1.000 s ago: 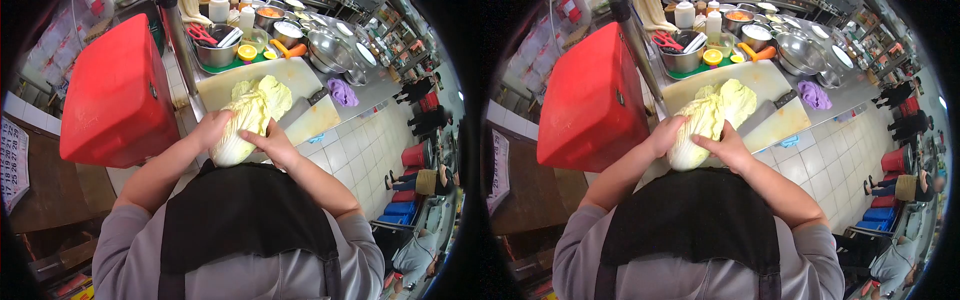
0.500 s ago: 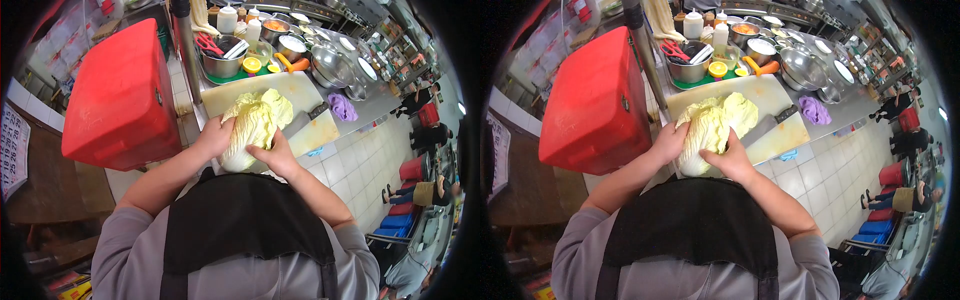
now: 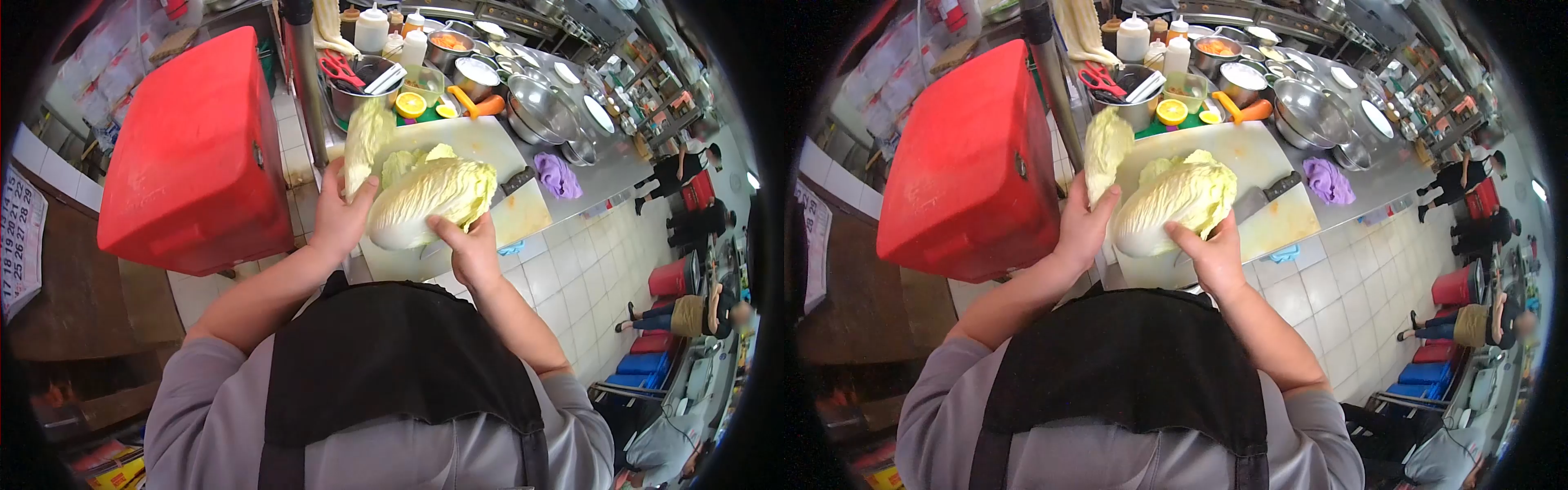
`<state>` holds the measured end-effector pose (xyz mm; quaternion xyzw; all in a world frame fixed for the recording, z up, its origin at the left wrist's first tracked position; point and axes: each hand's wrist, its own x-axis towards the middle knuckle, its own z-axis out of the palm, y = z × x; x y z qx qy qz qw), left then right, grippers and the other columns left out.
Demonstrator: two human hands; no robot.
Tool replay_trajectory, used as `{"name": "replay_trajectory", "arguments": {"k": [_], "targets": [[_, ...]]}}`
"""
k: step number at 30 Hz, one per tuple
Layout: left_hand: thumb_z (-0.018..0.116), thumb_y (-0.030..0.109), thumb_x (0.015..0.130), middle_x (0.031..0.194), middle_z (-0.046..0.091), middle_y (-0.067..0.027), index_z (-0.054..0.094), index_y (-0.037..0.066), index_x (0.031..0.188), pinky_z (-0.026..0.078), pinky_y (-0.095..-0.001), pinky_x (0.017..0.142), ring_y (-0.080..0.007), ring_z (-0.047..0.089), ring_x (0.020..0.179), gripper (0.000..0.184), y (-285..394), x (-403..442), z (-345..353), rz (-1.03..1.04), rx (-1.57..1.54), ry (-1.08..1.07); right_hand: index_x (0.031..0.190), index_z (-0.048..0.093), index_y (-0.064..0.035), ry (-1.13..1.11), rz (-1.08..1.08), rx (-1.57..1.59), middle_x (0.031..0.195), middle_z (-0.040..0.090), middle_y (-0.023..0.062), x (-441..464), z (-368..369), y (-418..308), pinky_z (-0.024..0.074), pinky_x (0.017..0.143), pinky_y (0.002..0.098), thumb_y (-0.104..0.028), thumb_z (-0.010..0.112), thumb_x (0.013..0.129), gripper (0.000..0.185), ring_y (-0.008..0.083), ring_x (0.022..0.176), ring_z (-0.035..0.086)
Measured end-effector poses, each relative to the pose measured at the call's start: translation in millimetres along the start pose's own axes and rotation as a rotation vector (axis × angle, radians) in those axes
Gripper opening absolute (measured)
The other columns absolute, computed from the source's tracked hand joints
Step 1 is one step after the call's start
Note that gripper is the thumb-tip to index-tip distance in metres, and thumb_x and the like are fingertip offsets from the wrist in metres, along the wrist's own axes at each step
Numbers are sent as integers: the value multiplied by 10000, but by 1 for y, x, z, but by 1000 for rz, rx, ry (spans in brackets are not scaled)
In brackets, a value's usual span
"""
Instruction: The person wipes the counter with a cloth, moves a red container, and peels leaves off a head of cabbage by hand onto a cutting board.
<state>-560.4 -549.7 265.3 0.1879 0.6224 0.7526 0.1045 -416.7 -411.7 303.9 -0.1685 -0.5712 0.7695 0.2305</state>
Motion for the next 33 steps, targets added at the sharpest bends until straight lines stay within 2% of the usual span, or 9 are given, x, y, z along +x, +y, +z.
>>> {"name": "replay_trajectory", "arguments": {"k": [4, 8, 14, 20, 21, 24, 28, 31, 33], "targets": [[611, 233, 998, 1205, 630, -90, 514, -4, 1339, 467, -300, 938, -147, 584, 1087, 427, 10, 7, 10, -237, 49, -96, 1342, 434, -12, 68, -94, 116, 1252, 608, 117, 1, 8, -14, 500, 982, 358, 44, 740, 804, 621, 218, 1115, 618], [561, 169, 946, 1099, 672, -102, 618, -9, 1223, 495, -304, 863, -157, 616, 982, 334, 44, 22, 49, 42, -326, -7, 1341, 480, -15, 86, -259, 111, 1227, 632, 111, 9, 3, -41, 530, 955, 411, -105, 683, 886, 506, 240, 1117, 635], [550, 231, 984, 1117, 663, -99, 600, -21, 1216, 517, -323, 863, -169, 638, 966, 346, 76, 42, 77, -95, -331, -186, 1402, 422, -28, 109, -339, 144, 1337, 562, 121, 10, -12, -69, 481, 1027, 473, -184, 645, 918, 556, 272, 1233, 569], [528, 290, 1022, 1171, 660, -104, 568, 37, 1298, 571, -426, 839, -235, 679, 1017, 376, 44, 49, 72, -648, -279, -522, 1451, 398, -65, 135, -258, 196, 1404, 523, 123, -3, -53, -50, 396, 1106, 479, -249, 660, 872, 662, 293, 1303, 510], [533, 332, 1006, 968, 667, -110, 574, 61, 1245, 568, -363, 713, -221, 684, 823, 363, 20, 54, 69, -755, -277, -622, 1451, 399, -63, 147, -210, 247, 1412, 519, 121, -10, -55, -49, 393, 1107, 476, -266, 666, 862, 679, 292, 1308, 505], [523, 384, 1018, 952, 663, -119, 549, 71, 1265, 566, -349, 663, -210, 681, 751, 399, -17, 66, 64, -1005, -137, -894, 1447, 402, -46, 149, -165, 272, 1415, 518, 116, -14, -62, -48, 395, 1097, 466, -314, 684, 830, 730, 286, 1310, 499], [550, 547, 972, 920, 665, -141, 460, 52, 1390, 552, -340, 635, -253, 677, 721, 654, -1, 67, 66, -907, 395, -812, 1424, 417, -12, 139, -132, 202, 1377, 544, 129, -15, -74, -38, 419, 1077, 462, -261, 673, 848, 678, 285, 1278, 527], [661, 528, 916, 1053, 651, -178, 364, 74, 1481, 556, -367, 754, -262, 671, 884, 783, 20, 54, 50, -115, 693, -538, 1394, 436, 19, 134, -77, 103, 1327, 576, 147, -15, -74, -38, 470, 1029, 457, -212, 671, 858, 629, 284, 1216, 575], [742, 448, 875, 1173, 611, -189, 320, 75, 1507, 533, -373, 853, -241, 631, 1016, 847, 31, 39, 43, -87, 359, -707, 1365, 456, 31, 134, -52, 59, 1273, 607, 156, -13, -68, -31, 527, 955, 442, -185, 697, 851, 608, 278, 1138, 626]]}}
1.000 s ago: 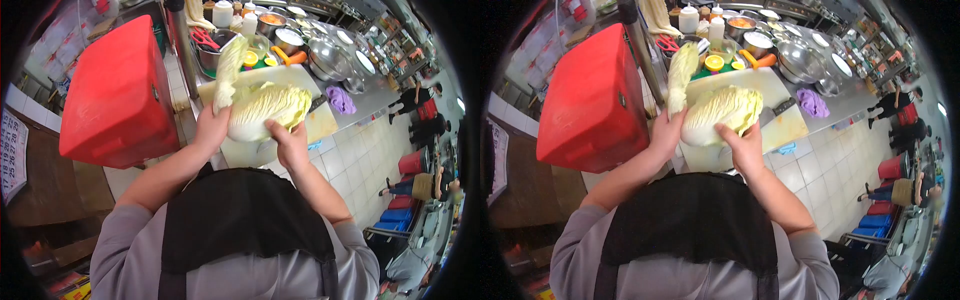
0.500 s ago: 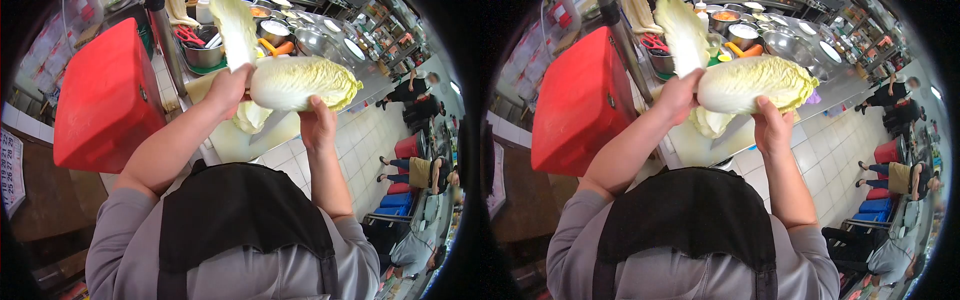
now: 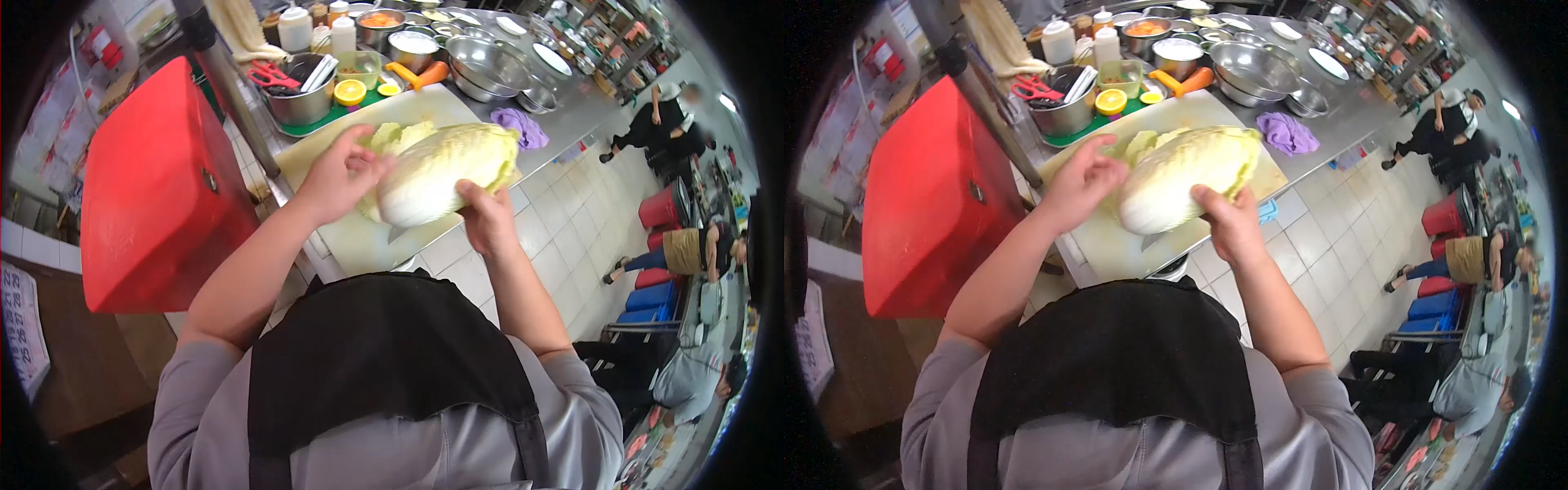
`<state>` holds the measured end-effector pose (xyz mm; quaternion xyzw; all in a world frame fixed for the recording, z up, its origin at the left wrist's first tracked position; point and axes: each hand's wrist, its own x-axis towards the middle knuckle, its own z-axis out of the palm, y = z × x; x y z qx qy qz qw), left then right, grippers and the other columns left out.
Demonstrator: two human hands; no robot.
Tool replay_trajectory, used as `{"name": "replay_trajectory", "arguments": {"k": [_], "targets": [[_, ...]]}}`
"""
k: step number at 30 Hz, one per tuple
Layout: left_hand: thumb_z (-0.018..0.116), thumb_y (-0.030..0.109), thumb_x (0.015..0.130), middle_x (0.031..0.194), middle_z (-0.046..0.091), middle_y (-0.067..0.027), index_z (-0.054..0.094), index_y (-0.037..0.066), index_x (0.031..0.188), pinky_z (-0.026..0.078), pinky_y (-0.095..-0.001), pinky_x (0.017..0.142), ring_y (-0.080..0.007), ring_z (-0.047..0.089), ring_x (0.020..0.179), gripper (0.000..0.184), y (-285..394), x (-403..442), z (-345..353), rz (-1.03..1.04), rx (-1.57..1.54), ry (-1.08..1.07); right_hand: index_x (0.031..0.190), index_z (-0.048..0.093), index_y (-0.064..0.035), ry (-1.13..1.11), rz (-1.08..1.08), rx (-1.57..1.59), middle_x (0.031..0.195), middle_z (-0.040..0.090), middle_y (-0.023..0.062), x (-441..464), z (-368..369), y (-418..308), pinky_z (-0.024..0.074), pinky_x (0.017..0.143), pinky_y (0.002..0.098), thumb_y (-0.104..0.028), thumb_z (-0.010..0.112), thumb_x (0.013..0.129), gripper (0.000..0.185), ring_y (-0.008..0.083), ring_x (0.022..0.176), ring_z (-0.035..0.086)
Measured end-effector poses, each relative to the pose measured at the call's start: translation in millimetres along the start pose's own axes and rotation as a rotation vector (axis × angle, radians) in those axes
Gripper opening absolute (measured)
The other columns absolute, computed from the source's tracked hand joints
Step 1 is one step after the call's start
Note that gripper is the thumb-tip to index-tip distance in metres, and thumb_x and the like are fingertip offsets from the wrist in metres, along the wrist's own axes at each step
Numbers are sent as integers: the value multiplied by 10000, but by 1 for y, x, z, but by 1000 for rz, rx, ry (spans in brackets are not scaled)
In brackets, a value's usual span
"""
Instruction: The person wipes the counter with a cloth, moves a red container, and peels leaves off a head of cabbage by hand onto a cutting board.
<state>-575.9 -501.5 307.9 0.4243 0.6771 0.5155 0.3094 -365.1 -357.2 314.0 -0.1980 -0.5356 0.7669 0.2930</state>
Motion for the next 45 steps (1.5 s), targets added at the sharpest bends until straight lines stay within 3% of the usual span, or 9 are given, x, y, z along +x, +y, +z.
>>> {"name": "replay_trajectory", "arguments": {"k": [3, 11, 12, 15, 24, 27, 33, 36, 45], "targets": [[863, 288, 782, 1357, 523, -162, 276, 15, 1520, 462, -348, 1010, -182, 544, 1202, 982, 6, -13, 6, 34, -185, -205, 1353, 471, -4, -60, 44, 79, 1240, 630, 120, 5, 12, 17, 513, 963, 375, -73, 705, 847, 562, 227, 1115, 630], [899, 238, 708, 1347, 537, -129, 322, -46, 1479, 423, -337, 1057, -193, 527, 1239, 1003, -17, -49, -7, -21, -268, -140, 1462, 406, -16, -33, -137, -431, 1226, 621, 127, 13, 25, -1, 475, 977, 317, -228, 569, 1030, 508, 174, 1122, 589], [899, 234, 705, 1346, 537, -128, 323, -46, 1478, 421, -336, 1058, -193, 526, 1241, 1004, -21, -52, -9, -34, -261, -133, 1466, 425, -37, -30, -439, -601, 1155, 631, 106, 21, 24, 6, 508, 890, 290, -209, 530, 1050, 463, 130, 1012, 610], [893, 229, 709, 1347, 533, -129, 320, -49, 1480, 415, -334, 1062, -194, 522, 1248, 1000, -32, -58, -14, 21, -320, -143, 1447, 452, -30, -69, -145, -470, 1122, 620, 86, 21, 17, 0, 514, 832, 267, -213, 579, 1027, 475, 98, 953, 614], [894, 232, 715, 1370, 517, -136, 307, -66, 1485, 400, -344, 1079, -200, 510, 1263, 1012, -22, -64, -18, -10, -321, -103, 1422, 487, -27, -311, -103, -454, 1127, 574, 45, 24, 7, -6, 494, 821, 243, -20, 587, 940, 492, 82, 920, 584], [893, 226, 714, 1368, 518, -133, 305, -67, 1487, 400, -344, 1078, -198, 509, 1262, 1014, -28, -65, -19, -10, -337, -137, 1436, 457, -1, -286, -51, -480, 1348, 567, 89, 21, 9, -12, 425, 1043, 281, 30, 492, 946, 493, 138, 1176, 560], [898, 226, 710, 1357, 520, -124, 309, -66, 1485, 399, -338, 1076, -192, 510, 1255, 1017, -25, -69, -20, -33, -278, -163, 1377, 521, -16, -201, -192, -640, 1159, 624, 38, 22, 8, 2, 481, 882, 235, 30, 478, 948, 434, 85, 1001, 595], [899, 225, 708, 1355, 521, -116, 308, -62, 1488, 401, -333, 1074, -190, 510, 1255, 1020, -23, -71, -25, -11, -253, -219, 1289, 601, -35, -145, -197, -730, 855, 606, -3, 21, 8, 2, 453, 647, 225, -6, 539, 940, 356, 37, 707, 502], [912, 257, 685, 1403, 489, -116, 293, -51, 1503, 375, -343, 1098, -194, 476, 1299, 1071, -35, -84, -32, -16, -299, -324, 1223, 628, -3, -124, -45, -585, 893, 646, -16, 24, 10, 9, 437, 636, 196, -66, 573, 980, 257, 23, 749, 534]]}}
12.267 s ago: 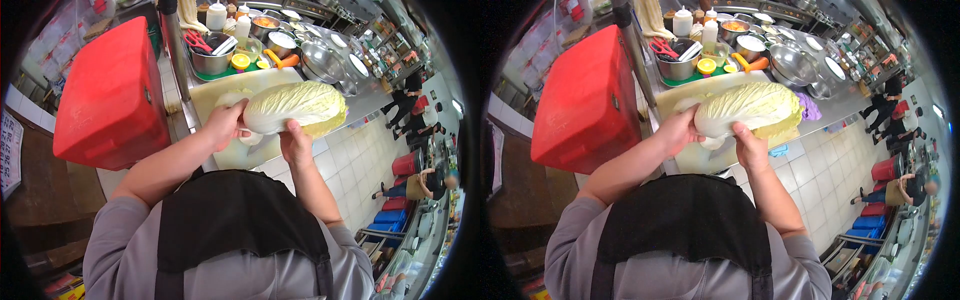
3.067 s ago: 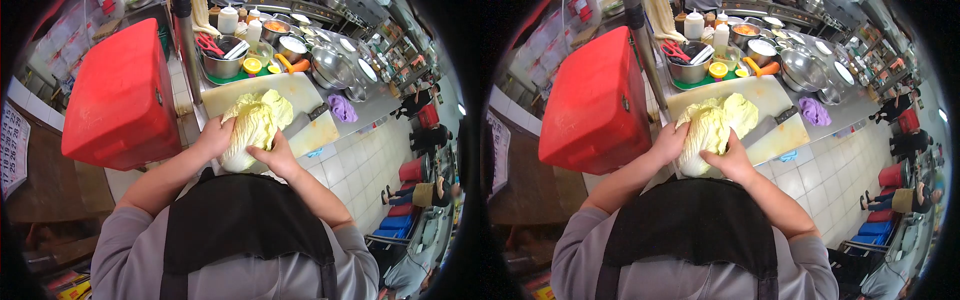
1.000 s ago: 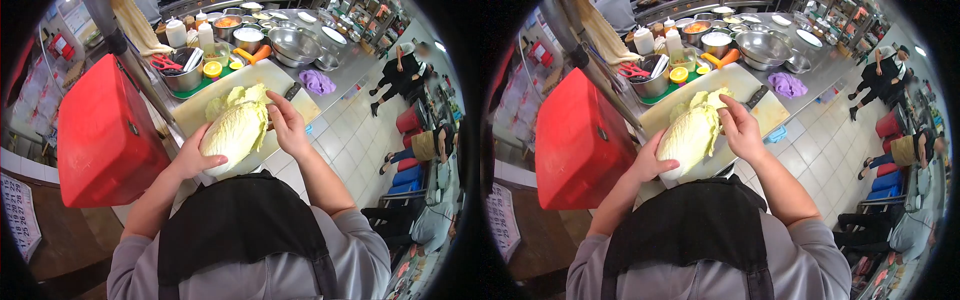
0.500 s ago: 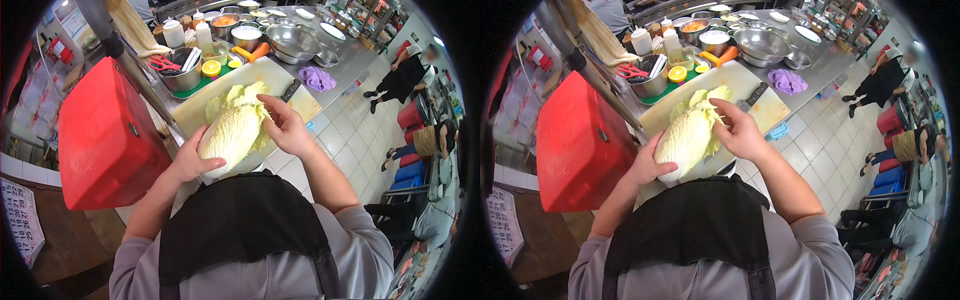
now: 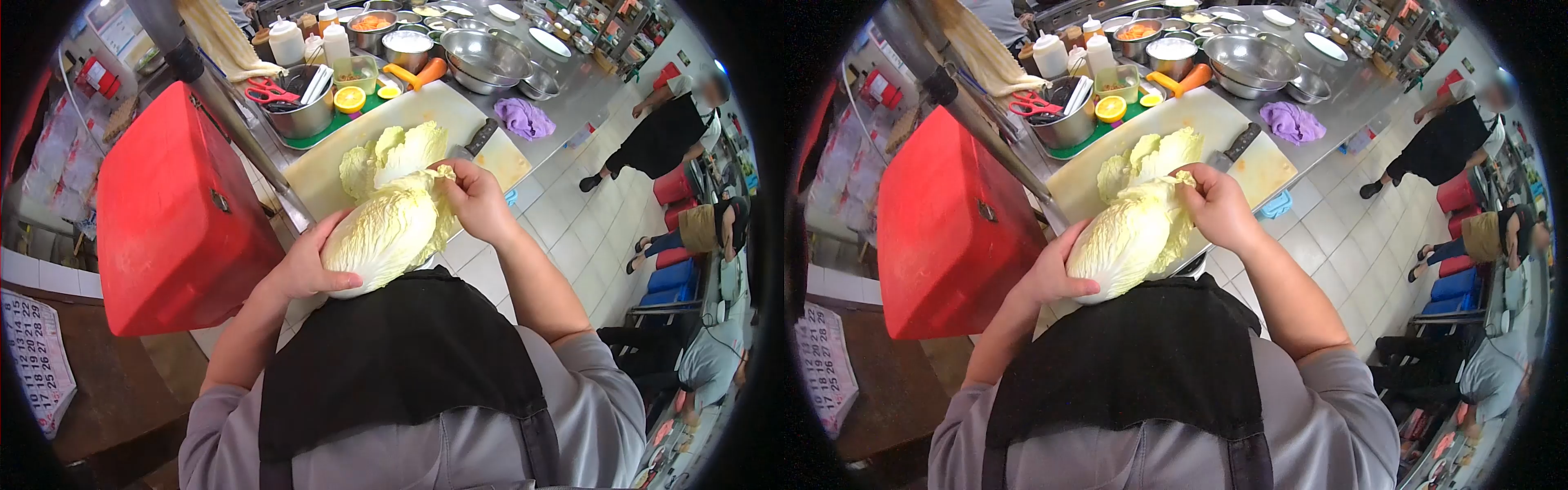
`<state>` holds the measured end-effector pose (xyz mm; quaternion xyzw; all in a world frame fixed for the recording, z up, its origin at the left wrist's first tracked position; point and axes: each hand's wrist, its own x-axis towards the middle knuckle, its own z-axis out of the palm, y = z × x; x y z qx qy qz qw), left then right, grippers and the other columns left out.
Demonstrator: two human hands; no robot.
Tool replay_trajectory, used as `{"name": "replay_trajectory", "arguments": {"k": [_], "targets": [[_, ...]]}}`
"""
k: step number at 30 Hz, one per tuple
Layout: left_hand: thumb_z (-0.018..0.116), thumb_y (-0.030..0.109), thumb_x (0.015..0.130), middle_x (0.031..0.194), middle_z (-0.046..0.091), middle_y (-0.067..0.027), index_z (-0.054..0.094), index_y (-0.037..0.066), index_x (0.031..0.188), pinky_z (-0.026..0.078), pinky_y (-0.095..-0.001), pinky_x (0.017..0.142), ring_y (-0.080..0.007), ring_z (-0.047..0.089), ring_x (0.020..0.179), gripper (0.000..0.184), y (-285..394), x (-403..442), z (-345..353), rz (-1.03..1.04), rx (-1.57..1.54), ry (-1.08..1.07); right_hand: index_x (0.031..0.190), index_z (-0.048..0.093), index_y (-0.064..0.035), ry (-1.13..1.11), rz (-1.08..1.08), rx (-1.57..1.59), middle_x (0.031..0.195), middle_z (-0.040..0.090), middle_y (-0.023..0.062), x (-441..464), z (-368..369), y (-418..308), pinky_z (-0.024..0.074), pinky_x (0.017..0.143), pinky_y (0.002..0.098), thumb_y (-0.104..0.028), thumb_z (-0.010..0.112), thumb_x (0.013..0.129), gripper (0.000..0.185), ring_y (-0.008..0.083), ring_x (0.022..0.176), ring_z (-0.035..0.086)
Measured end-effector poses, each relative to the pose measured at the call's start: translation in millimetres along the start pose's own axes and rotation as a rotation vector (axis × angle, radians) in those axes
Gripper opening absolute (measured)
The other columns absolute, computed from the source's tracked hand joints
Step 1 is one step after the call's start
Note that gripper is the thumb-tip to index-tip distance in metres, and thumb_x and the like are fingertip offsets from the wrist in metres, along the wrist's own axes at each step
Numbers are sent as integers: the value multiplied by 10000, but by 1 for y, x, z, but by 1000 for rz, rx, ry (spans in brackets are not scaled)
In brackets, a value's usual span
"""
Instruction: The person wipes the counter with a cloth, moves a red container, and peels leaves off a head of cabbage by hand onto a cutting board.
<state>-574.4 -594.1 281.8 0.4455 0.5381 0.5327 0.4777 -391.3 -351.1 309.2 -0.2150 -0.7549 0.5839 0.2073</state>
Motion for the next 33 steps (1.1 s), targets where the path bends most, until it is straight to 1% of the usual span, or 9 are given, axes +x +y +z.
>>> {"name": "replay_trajectory", "arguments": {"k": [3, 6, 9, 12, 18, 21, 24, 28, 33], "targets": [[901, 301, 705, 1417, 481, -120, 287, -58, 1503, 360, -352, 1110, -202, 463, 1313, 1069, -3, -2, -1, 11, -66, 13, 1256, 599, -7, -24, 272, 110, 944, 663, 5, 0, -5, -13, 471, 634, 213, -98, 606, 964, 306, 53, 792, 585], [882, 344, 725, 1416, 485, -121, 294, -58, 1498, 356, -357, 1111, -208, 467, 1311, 1051, -15, 1, 2, 64, -195, 115, 1337, 526, -18, -36, 291, 159, 1005, 668, 34, 1, 2, -6, 504, 660, 217, -137, 644, 945, 427, 112, 856, 639], [863, 359, 750, 1422, 486, -125, 295, -54, 1498, 354, -365, 1115, -216, 471, 1313, 1026, -13, 5, 2, 41, -274, 155, 1449, 382, -14, -5, 225, 249, 1102, 654, 133, 3, 20, 11, 555, 565, 278, -155, 691, 897, 648, 176, 789, 651], [849, 340, 773, 1420, 489, -130, 284, -48, 1503, 367, -368, 1109, -221, 475, 1317, 1002, -21, 9, 4, 57, -397, 231, 1472, 355, -32, 99, 350, 368, 1253, 587, 169, -9, 54, 8, 584, 588, 338, -246, 639, 941, 639, 238, 903, 650], [827, 277, 809, 1399, 512, -129, 294, -15, 1499, 415, -358, 1070, -222, 510, 1286, 919, 4, 35, 15, 98, -475, 292, 1487, 344, -76, -185, 479, 759, 1392, 500, 153, 7, 74, -11, 611, 599, 417, -470, 349, 1019, 612, 334, 1087, 623], [845, 231, 790, 1376, 533, -136, 324, -19, 1468, 434, -361, 1050, -232, 540, 1254, 891, 22, 57, 11, 190, 66, 491, 1462, 362, -91, -167, 477, 774, 1376, 535, 150, 26, 68, -23, 615, 622, 424, -424, 308, 1031, 547, 322, 1066, 647], [825, 174, 802, 1373, 520, -145, 309, -26, 1470, 419, -344, 1056, -210, 518, 1257, 868, 50, 62, 20, 216, 452, 436, 1453, 359, -77, -76, 464, 702, 1341, 546, 161, 28, 78, -17, 619, 603, 427, -397, 314, 1028, 533, 325, 1007, 656], [870, 163, 740, 1301, 564, -160, 309, -16, 1448, 463, -352, 1012, -226, 570, 1193, 921, 34, 70, 11, 161, 311, 555, 1405, 382, -53, 78, 438, 581, 1266, 565, 168, 16, 85, -26, 627, 605, 436, -342, 386, 1019, 482, 314, 988, 656], [853, 146, 760, 1303, 543, -146, 294, -24, 1446, 471, -345, 998, -231, 573, 1167, 901, 19, 76, 10, 335, 104, 761, 1400, 380, -45, 64, 491, 791, 1249, 563, 157, 21, 72, -4, 613, 676, 437, -327, 451, 1012, 485, 314, 993, 647]]}}
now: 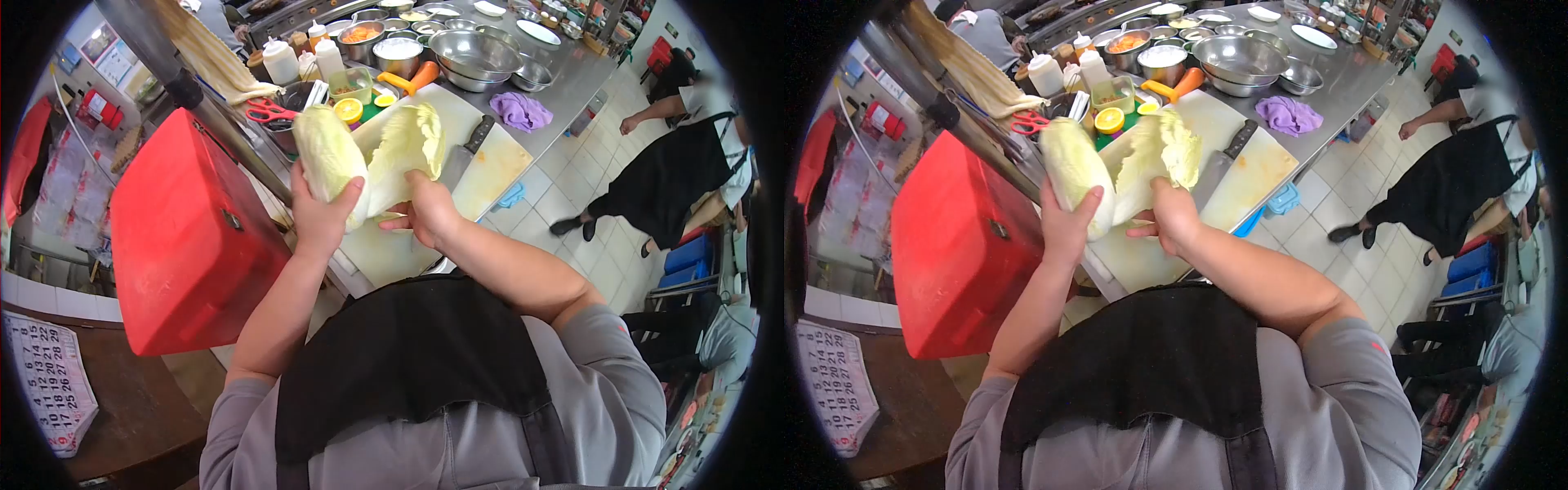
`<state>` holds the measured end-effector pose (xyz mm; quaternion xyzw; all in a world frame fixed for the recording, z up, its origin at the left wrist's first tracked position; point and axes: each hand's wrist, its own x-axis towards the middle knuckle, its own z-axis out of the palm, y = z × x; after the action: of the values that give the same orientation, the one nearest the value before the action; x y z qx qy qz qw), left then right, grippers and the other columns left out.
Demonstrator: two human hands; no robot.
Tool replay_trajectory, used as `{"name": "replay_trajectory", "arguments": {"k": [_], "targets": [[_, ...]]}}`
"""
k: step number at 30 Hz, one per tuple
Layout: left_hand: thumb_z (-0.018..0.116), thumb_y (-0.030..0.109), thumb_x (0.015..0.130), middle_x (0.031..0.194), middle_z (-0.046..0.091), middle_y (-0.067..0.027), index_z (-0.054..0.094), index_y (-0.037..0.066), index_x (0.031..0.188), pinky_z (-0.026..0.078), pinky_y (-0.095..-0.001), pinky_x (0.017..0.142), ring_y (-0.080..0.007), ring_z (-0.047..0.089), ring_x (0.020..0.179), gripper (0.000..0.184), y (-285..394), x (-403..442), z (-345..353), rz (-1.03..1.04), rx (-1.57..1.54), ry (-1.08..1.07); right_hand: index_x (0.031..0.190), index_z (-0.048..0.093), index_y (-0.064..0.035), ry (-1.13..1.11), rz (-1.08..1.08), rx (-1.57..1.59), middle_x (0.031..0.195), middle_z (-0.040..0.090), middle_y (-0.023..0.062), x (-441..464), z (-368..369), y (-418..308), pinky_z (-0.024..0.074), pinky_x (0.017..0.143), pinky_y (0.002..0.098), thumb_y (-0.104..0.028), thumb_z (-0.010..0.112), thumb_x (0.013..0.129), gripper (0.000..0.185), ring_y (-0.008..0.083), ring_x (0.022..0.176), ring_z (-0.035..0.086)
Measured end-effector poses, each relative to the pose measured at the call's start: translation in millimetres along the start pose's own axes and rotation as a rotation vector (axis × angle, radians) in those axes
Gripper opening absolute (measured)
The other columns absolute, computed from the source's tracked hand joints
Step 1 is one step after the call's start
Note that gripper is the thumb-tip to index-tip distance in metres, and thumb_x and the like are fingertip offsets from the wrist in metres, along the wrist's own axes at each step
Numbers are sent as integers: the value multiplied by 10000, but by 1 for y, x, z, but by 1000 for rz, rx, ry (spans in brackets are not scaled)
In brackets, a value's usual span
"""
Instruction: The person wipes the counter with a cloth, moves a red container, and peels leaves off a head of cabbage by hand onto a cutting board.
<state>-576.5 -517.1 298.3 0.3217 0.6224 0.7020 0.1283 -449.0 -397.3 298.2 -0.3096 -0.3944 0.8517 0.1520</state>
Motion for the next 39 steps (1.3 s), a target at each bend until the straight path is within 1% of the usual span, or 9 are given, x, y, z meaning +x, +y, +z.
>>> {"name": "replay_trajectory", "arguments": {"k": [8, 14, 17, 22, 25, 28, 30, 32, 39], "targets": [[806, 129, 803, 1355, 472, -140, 271, -13, 1464, 429, -360, 1036, -217, 491, 1236, 863, 12, -9, 7, 287, 12, 59, 1237, 526, 93, -88, -33, 92, 1149, 646, 171, -2, 22, 23, 605, 707, 377, -254, 530, 1019, 411, 244, 966, 676], [617, 410, 936, 1333, 549, -116, 389, 34, 1438, 436, -410, 1061, -256, 552, 1222, 667, 10, -3, -9, -191, -636, -43, 1240, 528, 82, -79, 29, -90, 1141, 668, 161, -5, 13, 10, 597, 698, 375, -210, 468, 1039, 360, 270, 987, 700], [547, 526, 939, 1330, 575, -117, 411, 61, 1437, 471, -436, 1035, -275, 576, 1215, 695, 28, 0, -18, -269, -769, -98, 1247, 511, 76, -215, 92, -90, 1118, 679, 166, 0, 0, 0, 590, 683, 379, -208, 441, 1046, 354, 276, 972, 705], [509, 638, 913, 1333, 567, -174, 364, 96, 1482, 573, -567, 857, -381, 626, 1147, 800, 3, -7, -40, -404, -890, -199, 1250, 530, 4, -369, 394, -83, 1078, 708, 168, 19, -33, -17, 571, 542, 317, -517, 489, 1012, 574, 263, 849, 735], [492, 688, 901, 1340, 561, -197, 337, 99, 1501, 586, -588, 818, -432, 632, 1123, 855, -8, -18, -49, -489, -964, -294, 1324, 502, -14, -471, 437, -455, 1040, 713, 148, 13, -39, -5, 549, 500, 279, -544, 514, 994, 624, 262, 754, 730], [509, 678, 900, 1354, 551, -214, 312, 90, 1515, 582, -561, 848, -459, 634, 1101, 874, -31, -33, -57, -571, -943, -417, 1471, 366, -42, -426, 17, -544, 1195, 636, 164, 2, -15, -3, 548, 719, 319, -491, 672, 923, 772, 233, 975, 671], [578, 589, 910, 1356, 574, -165, 370, 64, 1486, 528, -474, 969, -343, 617, 1174, 807, -39, -43, -56, -627, -941, -503, 1503, 326, -20, -425, -208, -526, 1259, 593, 157, 2, -9, -2, 519, 863, 323, -390, 744, 894, 826, 205, 1129, 597], [674, 474, 900, 1346, 583, -129, 395, 34, 1470, 500, -401, 1013, -253, 608, 1192, 772, -39, -53, -54, -675, -854, -473, 1499, 330, -14, -422, -318, -598, 1249, 597, 152, 3, -2, -2, 525, 866, 331, -364, 745, 898, 810, 210, 1103, 611], [726, 398, 876, 1322, 551, -102, 356, -19, 1471, 443, -347, 1017, -193, 550, 1183, 816, -26, -58, -48, -462, -418, -555, 1383, 470, 52, -222, -450, -800, 1146, 644, 116, -4, -2, 2, 529, 863, 303, -193, 674, 960, 529, 174, 997, 643]]}}
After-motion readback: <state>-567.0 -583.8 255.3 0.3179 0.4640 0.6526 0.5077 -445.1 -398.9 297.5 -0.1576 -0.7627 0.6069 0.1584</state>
